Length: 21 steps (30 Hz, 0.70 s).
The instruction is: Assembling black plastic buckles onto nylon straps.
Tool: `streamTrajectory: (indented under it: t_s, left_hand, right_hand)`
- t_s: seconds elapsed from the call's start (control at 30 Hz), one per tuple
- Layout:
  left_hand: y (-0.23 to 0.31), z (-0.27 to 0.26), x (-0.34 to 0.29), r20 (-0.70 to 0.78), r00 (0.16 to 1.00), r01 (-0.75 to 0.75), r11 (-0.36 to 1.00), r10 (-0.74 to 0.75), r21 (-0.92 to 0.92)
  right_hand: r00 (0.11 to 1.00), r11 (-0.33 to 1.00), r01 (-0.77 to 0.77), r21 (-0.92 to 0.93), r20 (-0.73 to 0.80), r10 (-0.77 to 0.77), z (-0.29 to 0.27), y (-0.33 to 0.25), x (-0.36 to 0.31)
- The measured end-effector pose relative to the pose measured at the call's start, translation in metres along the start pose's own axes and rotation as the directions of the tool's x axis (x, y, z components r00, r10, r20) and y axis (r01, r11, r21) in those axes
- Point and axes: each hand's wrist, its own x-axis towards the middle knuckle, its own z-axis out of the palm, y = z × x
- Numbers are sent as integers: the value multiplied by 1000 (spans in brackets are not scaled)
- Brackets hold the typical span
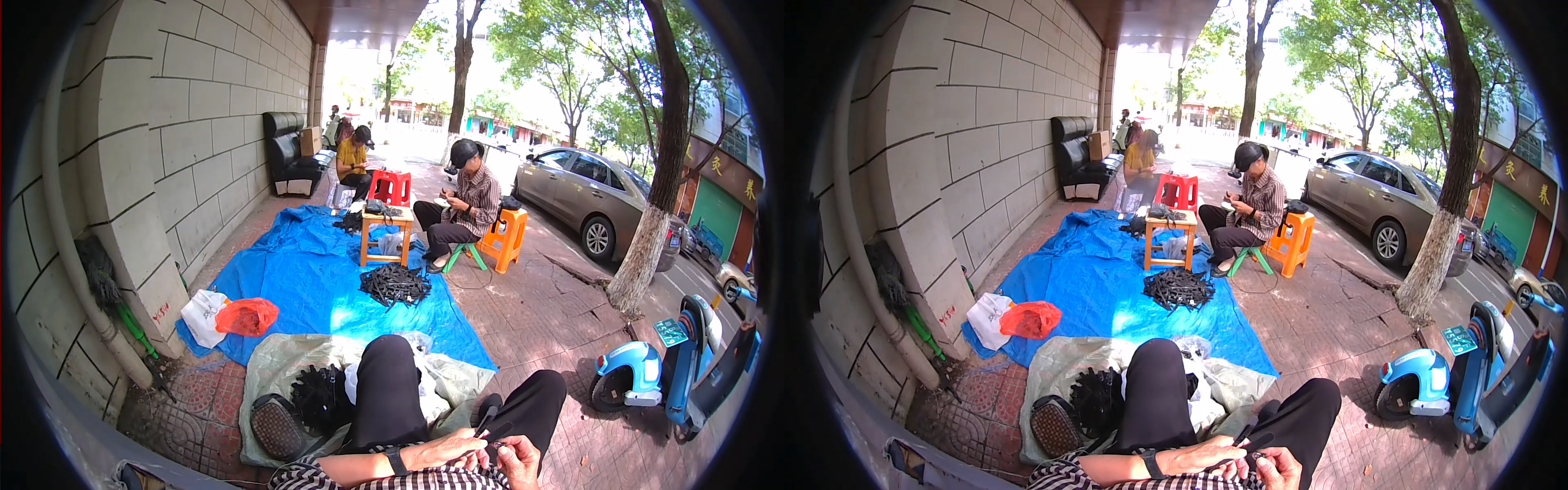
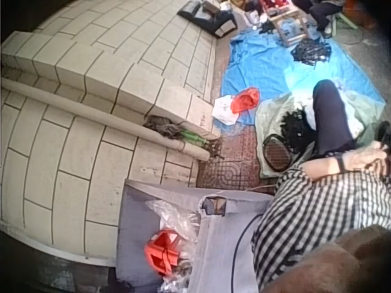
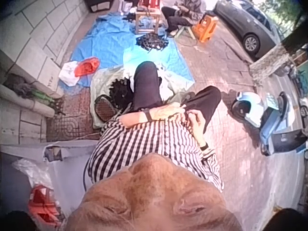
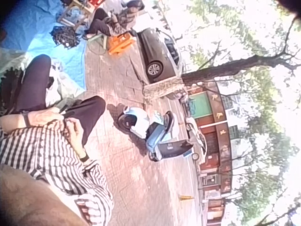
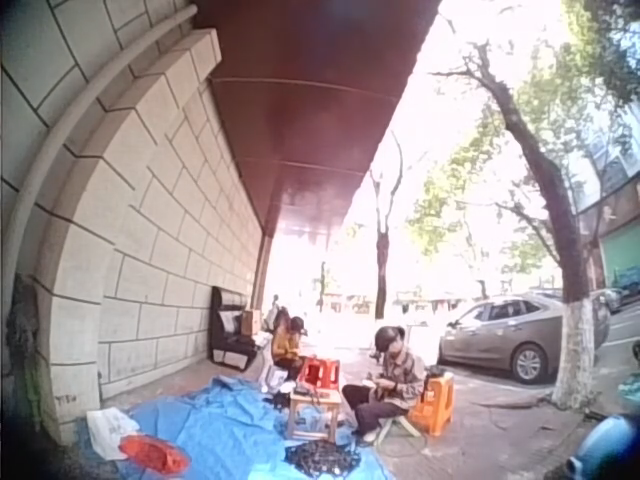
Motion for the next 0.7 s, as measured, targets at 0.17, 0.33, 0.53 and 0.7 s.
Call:
streamTrajectory:
  t_s: [0.17,0.33,0.53,0.7]
  left_hand:
    - [-17,-10,6,0,1000,-2,1000,2,12]
    - [-14,-10,5,-33,999,-24,997,27,73]
    - [-9,-4,4,-100,995,-16,999,20,48]
    - [-5,-3,2,-75,997,-23,996,29,83]
  right_hand:
    - [1000,1000,13,-4,20,-13,-1,4,1]
    - [1000,999,-20,29,6,20,-3,9,2]
    - [998,998,-53,17,22,53,-3,7,1]
    - [999,998,-47,32,20,47,1,4,0]
